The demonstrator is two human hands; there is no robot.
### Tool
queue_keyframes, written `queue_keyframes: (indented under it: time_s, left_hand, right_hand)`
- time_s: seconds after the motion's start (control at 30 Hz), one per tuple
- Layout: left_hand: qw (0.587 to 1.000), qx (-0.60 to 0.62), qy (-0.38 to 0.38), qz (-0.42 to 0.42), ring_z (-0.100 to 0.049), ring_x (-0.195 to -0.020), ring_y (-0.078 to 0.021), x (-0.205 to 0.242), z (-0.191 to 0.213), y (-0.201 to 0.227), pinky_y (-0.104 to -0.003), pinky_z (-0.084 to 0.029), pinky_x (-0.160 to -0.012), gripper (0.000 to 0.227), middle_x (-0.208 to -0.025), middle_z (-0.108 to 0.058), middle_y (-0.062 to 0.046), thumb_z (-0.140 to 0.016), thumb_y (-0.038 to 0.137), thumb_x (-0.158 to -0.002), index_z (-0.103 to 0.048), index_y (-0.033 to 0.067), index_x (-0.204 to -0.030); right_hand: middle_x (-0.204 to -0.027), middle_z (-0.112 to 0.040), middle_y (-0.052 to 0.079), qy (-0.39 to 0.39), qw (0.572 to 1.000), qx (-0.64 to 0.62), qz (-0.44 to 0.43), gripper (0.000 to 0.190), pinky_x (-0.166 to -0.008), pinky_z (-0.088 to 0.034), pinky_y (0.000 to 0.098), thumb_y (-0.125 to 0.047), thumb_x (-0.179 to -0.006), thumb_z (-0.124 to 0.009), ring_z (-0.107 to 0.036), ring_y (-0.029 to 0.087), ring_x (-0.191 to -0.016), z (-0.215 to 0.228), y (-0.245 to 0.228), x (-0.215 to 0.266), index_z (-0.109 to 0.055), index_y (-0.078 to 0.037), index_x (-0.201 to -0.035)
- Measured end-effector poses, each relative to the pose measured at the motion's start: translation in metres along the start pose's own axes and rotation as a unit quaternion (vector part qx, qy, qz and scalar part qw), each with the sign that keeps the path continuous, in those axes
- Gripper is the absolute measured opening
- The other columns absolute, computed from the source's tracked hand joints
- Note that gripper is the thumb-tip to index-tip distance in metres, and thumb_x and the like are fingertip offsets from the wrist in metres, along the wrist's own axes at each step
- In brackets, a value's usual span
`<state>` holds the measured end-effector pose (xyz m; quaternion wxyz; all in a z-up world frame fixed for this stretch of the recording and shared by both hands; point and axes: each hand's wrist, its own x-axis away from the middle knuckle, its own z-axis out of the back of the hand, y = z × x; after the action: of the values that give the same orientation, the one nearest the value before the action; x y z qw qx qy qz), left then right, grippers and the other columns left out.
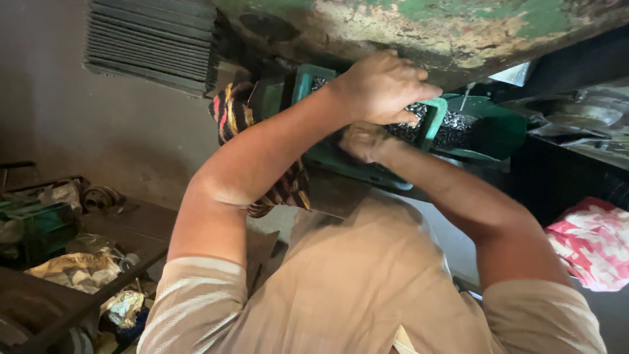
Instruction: The person repeatedly picks small metal parts from a green bin and places them into a machine hopper. The person also turns a knob on the machine during the process. The parts remain in the bin and hopper throughout the clip.
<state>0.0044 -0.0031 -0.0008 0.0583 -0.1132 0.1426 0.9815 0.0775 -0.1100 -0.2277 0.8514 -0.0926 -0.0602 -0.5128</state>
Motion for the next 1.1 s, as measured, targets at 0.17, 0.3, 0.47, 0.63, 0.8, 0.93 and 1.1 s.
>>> queue_keyframes:
  time_s: [0.17, 0.3, 0.47, 0.63, 0.8, 0.93, 1.1]
  left_hand:
    - [0.998, -0.013, 0.058, -0.023, -0.069, -0.104, -0.0338, 0.004, -0.005, -0.003, -0.048, -0.051, -0.089, 0.062, -0.119, -0.072, -0.012, -0.082, 0.051, -0.08, -0.068, 0.0194, -0.131]
    - [0.993, -0.057, 0.1, -0.031, -0.069, -0.104, -0.0325, 0.005, -0.012, -0.004, -0.045, -0.051, -0.092, 0.064, -0.123, -0.071, -0.012, -0.082, 0.051, -0.078, -0.067, 0.0237, -0.133]
    - [0.998, -0.035, 0.046, -0.007, -0.067, -0.11, -0.0341, 0.007, -0.009, -0.008, -0.048, -0.048, -0.097, 0.066, -0.129, -0.069, -0.013, -0.08, 0.055, -0.084, -0.063, 0.022, -0.139]
    - [0.999, -0.031, 0.026, 0.001, -0.065, -0.111, -0.0339, 0.0, -0.005, 0.0, -0.05, -0.046, -0.097, 0.066, -0.128, -0.067, -0.012, -0.08, 0.055, -0.081, -0.064, 0.0243, -0.137]
    - [1.0, -0.02, 0.014, -0.005, -0.066, -0.109, -0.0328, -0.002, 0.009, 0.005, -0.047, -0.048, -0.096, 0.065, -0.122, -0.069, -0.009, -0.08, 0.051, -0.083, -0.063, 0.0232, -0.14]
    - [0.999, 0.002, 0.032, -0.018, -0.066, -0.108, -0.0327, 0.001, 0.026, 0.013, -0.047, -0.048, -0.095, 0.064, -0.118, -0.069, -0.008, -0.08, 0.05, -0.084, -0.063, 0.0223, -0.139]
    - [0.998, 0.025, 0.049, -0.028, -0.066, -0.107, -0.032, 0.0, 0.051, 0.027, -0.047, -0.049, -0.094, 0.062, -0.117, -0.069, -0.007, -0.076, 0.048, -0.087, -0.063, 0.0181, -0.139]
  right_hand:
    - [-0.087, -0.074, 0.004, 0.018, 1.0, -0.006, -0.015, 0.025, -0.096, -0.052, 0.0438, -0.032, -0.087, -0.056, -0.07, 0.024, -0.096, -0.021, 0.002, -0.001, -0.073, -0.016, -0.075]
    - [-0.09, -0.074, 0.005, 0.009, 0.999, 0.004, -0.032, 0.031, -0.1, -0.05, 0.0447, -0.035, -0.091, -0.053, -0.069, 0.024, -0.099, -0.03, 0.004, -0.004, -0.073, -0.016, -0.077]
    - [-0.093, -0.075, 0.006, -0.069, 0.997, 0.035, -0.029, 0.039, -0.105, -0.047, 0.046, -0.039, -0.097, -0.049, -0.068, 0.025, -0.104, -0.023, -0.004, -0.008, -0.074, -0.015, -0.079]
    - [-0.104, -0.075, 0.012, -0.069, 0.997, 0.001, -0.042, 0.043, -0.109, -0.043, 0.0533, -0.044, -0.101, -0.05, -0.065, 0.033, -0.113, 0.019, -0.02, 0.007, -0.077, -0.011, -0.096]
    - [-0.127, -0.066, 0.028, 0.244, 0.952, -0.16, -0.086, 0.061, -0.105, -0.041, 0.0573, -0.041, -0.089, -0.068, -0.058, 0.046, -0.121, 0.07, -0.012, 0.03, -0.065, 0.001, -0.133]
    - [-0.131, -0.064, 0.024, 0.162, 0.926, -0.264, -0.215, 0.056, -0.107, -0.044, 0.0546, -0.041, -0.095, -0.064, -0.059, 0.041, -0.124, 0.084, -0.007, 0.048, -0.061, -0.003, -0.137]
    - [-0.137, -0.062, 0.018, 0.237, 0.541, -0.731, -0.343, 0.056, -0.109, -0.048, 0.0503, -0.044, -0.099, -0.056, -0.058, 0.035, -0.129, 0.101, -0.006, 0.068, -0.056, -0.007, -0.141]
